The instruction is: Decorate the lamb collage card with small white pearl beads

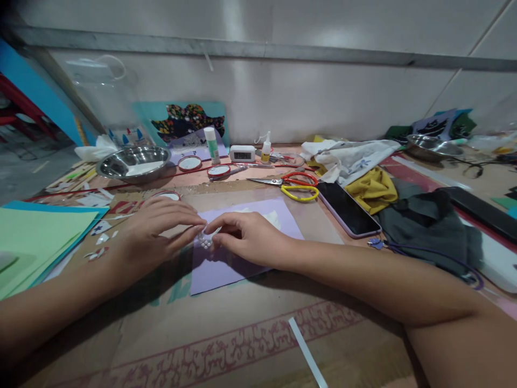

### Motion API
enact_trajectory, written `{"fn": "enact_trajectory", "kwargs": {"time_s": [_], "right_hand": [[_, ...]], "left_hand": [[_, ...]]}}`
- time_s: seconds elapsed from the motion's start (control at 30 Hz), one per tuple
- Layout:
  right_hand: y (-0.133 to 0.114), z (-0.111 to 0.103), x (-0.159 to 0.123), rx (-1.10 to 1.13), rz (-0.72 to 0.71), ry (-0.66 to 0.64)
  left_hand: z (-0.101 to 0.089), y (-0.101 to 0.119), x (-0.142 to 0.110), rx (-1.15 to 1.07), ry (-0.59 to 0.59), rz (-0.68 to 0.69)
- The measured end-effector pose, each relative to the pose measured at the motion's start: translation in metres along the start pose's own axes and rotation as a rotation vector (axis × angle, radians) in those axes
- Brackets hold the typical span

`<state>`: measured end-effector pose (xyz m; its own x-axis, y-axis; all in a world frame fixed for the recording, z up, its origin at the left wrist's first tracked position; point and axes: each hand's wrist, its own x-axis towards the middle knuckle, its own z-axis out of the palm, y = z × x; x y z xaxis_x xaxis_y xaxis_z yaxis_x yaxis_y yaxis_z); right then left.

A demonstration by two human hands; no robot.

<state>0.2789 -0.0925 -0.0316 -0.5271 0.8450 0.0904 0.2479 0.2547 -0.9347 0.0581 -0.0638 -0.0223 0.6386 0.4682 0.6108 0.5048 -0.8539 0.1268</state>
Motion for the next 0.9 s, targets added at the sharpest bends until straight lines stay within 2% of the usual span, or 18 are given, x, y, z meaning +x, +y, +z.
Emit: {"fn": "enact_trajectory", "kwargs": {"time_s": [0.1,0.2,0.3,0.43,0.63,0.73,0.9], "right_hand": [[-0.002,-0.001,0.0,-0.021,0.046,0.007],[-0.004,-0.004,-0.002,-0.128,0.001,0.083],[-0.005,-0.006,-0.004,-0.355,-0.21,0.105],[-0.001,-0.005,-0.006,-0.631,-0.475,-0.046],[0.006,0.0,-0.003,-0.833,-0.57,-0.112],[0.007,0.0,-0.002,-0.826,-0.584,-0.18],[0.006,-0.002,-0.002,-0.803,-0.582,-0.272]], "left_hand": [[-0.001,-0.001,-0.002,0.119,-0.015,0.055],[-0.002,0.0,-0.005,0.229,-0.127,0.145],[-0.001,0.001,-0.007,0.261,-0.251,0.154],[0.005,-0.004,-0.008,0.217,-0.362,0.076],[0.013,-0.011,-0.008,0.133,-0.343,-0.012],[0.013,-0.012,-0.008,0.087,-0.319,-0.026],[0.015,-0.019,-0.01,-0.005,-0.346,-0.052]]}}
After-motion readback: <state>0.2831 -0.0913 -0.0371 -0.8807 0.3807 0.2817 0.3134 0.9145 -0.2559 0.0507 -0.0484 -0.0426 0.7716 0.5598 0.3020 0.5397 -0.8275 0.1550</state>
